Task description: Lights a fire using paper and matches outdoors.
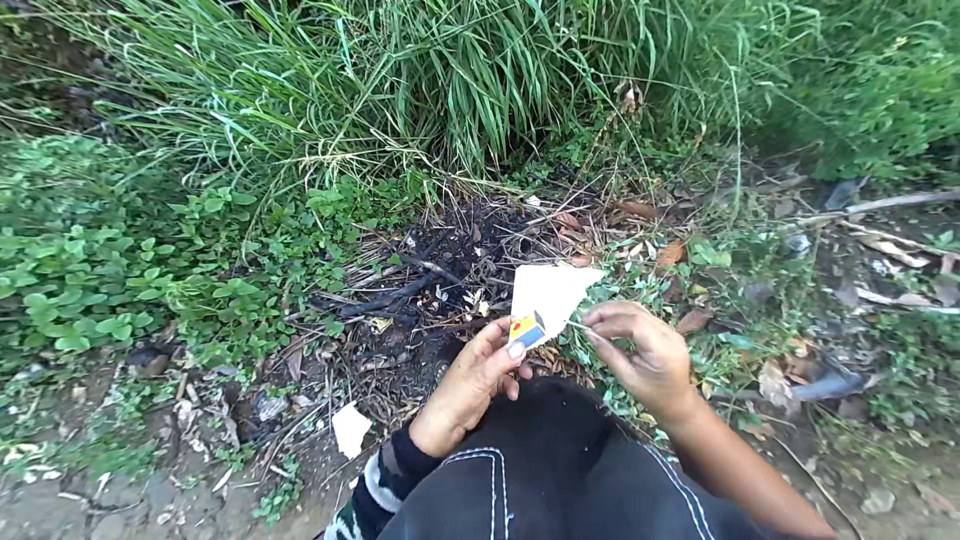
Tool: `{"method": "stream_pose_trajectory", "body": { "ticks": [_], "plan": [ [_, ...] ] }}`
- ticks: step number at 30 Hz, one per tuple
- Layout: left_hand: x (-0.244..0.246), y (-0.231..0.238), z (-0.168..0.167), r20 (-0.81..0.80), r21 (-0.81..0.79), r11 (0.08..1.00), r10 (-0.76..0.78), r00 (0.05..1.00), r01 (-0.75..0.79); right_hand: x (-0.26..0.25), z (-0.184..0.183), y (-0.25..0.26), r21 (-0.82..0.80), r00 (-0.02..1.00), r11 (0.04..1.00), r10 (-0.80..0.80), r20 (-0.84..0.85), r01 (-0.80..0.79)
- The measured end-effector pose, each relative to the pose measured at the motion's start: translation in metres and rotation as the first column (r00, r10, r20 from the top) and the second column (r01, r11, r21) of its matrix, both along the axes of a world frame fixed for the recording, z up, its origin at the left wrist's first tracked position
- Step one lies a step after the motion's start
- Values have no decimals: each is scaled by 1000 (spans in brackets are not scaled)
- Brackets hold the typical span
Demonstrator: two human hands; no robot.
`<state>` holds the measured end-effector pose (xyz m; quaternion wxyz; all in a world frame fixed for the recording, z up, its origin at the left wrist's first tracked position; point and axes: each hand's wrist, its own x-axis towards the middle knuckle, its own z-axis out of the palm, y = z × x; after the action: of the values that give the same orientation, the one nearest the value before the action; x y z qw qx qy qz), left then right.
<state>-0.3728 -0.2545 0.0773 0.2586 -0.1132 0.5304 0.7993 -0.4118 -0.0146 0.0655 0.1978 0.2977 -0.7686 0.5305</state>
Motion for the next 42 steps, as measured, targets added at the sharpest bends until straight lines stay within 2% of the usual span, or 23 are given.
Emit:
{"method": "stream_pose_trajectory", "body": {
  "ticks": [6, 9, 11, 13, 15, 18, 21, 26, 29, 32, 34, 42],
  "plan": [
    [2, 5, 0, -45, -11, 999, -54, 998, 53, 11, 24, -3, 89, 986, 996, 39, -163, -25],
    [3, 7, -2, -110, -10, 996, -90, 990, 90, 6, 15, -4, 123, 986, 992, 14, -165, 7],
    [3, 7, -2, -121, -26, 996, -88, 989, 86, 7, 23, 2, 93, 987, 995, -24, -160, 40],
    [4, 6, -2, -116, -19, 997, -79, 990, 77, 15, 35, 5, 57, 991, 998, -9, -136, 16],
    [5, 7, -1, -145, 32, 994, -98, 985, 104, 15, 31, 1, 81, 995, 997, 8, -100, 0],
    [6, 7, 3, -217, 68, 986, -137, 966, 155, 0, 6, 6, 110, 991, 985, -136, 10, 134],
    [7, -1, 4, -209, 52, 995, -71, 975, 84, -9, 1, 34, 50, 950, 953, -303, 78, 299],
    [10, -16, 7, -228, 64, 998, 1, 974, 14, -14, -16, 59, 54, 915, 922, -387, 116, 384],
    [11, -20, 9, -359, -38, 999, -44, 932, 32, -16, -29, 54, -25, 908, 926, -362, 211, 376],
    [9, -22, 9, -477, -271, 962, -148, 866, 15, -18, -40, 46, -174, 885, 909, -301, 355, 378],
    [9, -23, 8, -518, -386, 923, -203, 831, -15, -18, -44, 43, -197, 869, 901, -284, 404, 386],
    [9, -21, 9, -586, -594, 803, -392, 709, -47, -17, -54, 35, -248, 832, 874, -260, 490, 419]
  ]
}}
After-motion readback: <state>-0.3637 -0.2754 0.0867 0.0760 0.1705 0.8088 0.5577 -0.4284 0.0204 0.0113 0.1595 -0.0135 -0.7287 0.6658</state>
